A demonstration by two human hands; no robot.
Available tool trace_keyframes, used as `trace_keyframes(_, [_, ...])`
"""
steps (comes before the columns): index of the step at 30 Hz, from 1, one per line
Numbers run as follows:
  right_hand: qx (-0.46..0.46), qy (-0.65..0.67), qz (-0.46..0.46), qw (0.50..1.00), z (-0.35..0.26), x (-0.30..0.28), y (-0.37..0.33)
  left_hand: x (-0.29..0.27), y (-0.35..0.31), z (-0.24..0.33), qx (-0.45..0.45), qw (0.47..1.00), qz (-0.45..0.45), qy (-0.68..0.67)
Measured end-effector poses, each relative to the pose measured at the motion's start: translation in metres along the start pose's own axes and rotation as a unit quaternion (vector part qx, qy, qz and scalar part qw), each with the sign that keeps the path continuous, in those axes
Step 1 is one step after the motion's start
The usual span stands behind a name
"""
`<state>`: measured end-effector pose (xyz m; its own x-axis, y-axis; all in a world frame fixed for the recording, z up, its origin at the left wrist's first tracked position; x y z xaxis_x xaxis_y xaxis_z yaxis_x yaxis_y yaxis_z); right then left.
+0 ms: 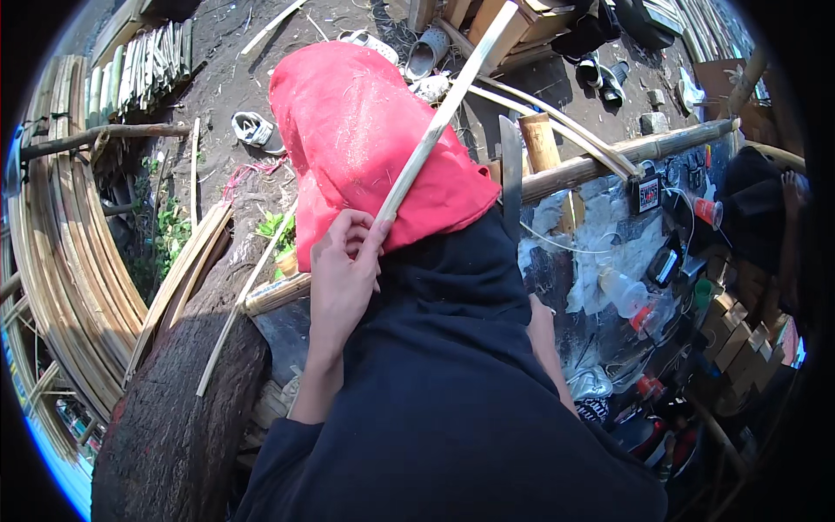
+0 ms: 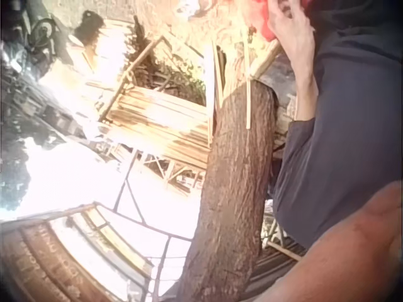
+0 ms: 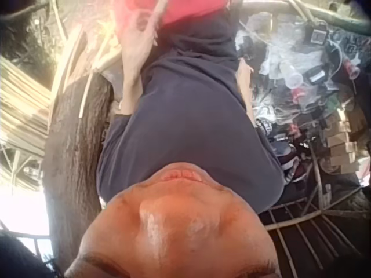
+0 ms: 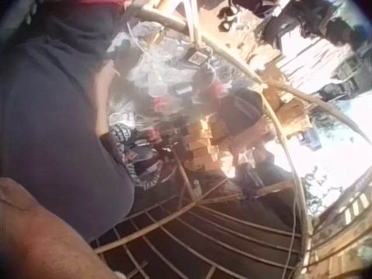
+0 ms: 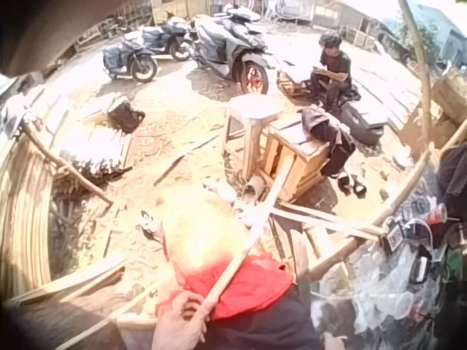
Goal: The person scrapes bamboo sticks with a machete, bends them by hand, splits bamboo strips lengthwise using a knife, and carves the bamboo with the blade.
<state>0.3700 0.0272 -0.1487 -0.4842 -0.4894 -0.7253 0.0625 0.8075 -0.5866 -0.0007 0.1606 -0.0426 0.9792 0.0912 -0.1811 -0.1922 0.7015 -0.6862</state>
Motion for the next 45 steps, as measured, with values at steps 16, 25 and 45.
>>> trace_keyframes(16, [-0.077,-0.004,0.094,0.993,-0.007,-0.004,0.024,-0.013,-0.001,-0.021,0.010,0.993,-0.085,-0.085])
trace_keyframes(25, [-0.087,-0.003,0.006,0.996,-0.054,-0.047,0.041,-0.019,0.001,-0.026,0.014,0.993,-0.086,-0.085])
trace_keyframes(45, [-0.291,0.331,-0.017,0.897,-0.189,-0.133,0.062,-0.033,-0.026,-0.043,-0.027,0.997,-0.029,-0.071])
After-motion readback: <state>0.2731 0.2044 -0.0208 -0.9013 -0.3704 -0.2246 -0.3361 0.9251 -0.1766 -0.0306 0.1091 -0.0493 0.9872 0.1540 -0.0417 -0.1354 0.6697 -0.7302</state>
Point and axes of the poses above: each hand's wrist, its own y-axis towards the middle knuckle, its own x-axis out of the palm, z = x × y, the point moved 7 cm from there along y, towards the middle knuckle, and after that the axes turned 5 degrees about -x, right-handed, at the moved point
